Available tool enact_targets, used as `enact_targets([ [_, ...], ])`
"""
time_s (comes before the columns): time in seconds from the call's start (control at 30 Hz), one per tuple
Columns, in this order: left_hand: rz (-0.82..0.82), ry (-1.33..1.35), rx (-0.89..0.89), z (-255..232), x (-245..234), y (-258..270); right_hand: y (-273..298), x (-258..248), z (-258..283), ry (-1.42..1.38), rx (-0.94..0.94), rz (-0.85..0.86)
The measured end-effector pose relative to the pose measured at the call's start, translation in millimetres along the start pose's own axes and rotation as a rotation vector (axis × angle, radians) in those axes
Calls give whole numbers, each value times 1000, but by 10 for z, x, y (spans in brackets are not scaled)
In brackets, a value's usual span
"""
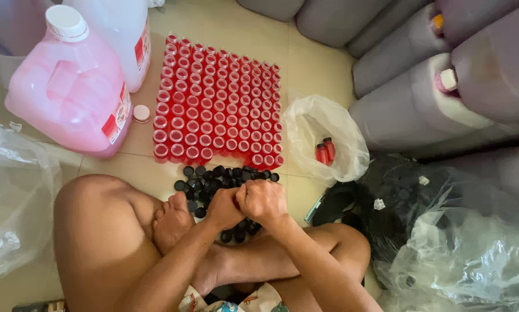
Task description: The person sits on the floor and repeatedly picks up small red bottles and black caps. They screw the caps onto the bottles and place the finished items into a white plastic bag.
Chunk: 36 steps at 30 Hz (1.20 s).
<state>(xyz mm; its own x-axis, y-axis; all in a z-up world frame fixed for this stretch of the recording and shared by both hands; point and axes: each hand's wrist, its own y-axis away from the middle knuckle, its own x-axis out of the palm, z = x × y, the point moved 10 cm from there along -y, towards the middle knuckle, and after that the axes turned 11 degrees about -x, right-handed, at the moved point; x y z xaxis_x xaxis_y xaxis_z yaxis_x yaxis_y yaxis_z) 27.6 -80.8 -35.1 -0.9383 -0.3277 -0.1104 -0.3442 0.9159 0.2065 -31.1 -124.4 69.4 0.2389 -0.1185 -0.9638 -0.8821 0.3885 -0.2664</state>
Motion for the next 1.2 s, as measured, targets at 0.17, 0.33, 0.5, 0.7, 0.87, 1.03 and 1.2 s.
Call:
enact_targets([
  [0.17,-4,5,-24,-38,-23,16,24,119,-66,68,98,87],
  [0.33,-64,-42,-11,-166,-108,95,49,224,-107,29,198,211],
  [0.5,-104,-122,-80,-207,-142,146,61,215,-63,109,183,145],
  [0.7,-135,-171,-128,-378,-259,266,110,330,-61,255,109,-24],
  [0.87,-133,-91,-80,-67,-108,124,-36,-402,357,465,-100,-201],
  [1.03,100,159,-140,-34,72,80,411,-75,-289,-689,614,53],
  [1.2,113,249,-102,175,195,-58,916,752,-509,-1157,755,-196],
])
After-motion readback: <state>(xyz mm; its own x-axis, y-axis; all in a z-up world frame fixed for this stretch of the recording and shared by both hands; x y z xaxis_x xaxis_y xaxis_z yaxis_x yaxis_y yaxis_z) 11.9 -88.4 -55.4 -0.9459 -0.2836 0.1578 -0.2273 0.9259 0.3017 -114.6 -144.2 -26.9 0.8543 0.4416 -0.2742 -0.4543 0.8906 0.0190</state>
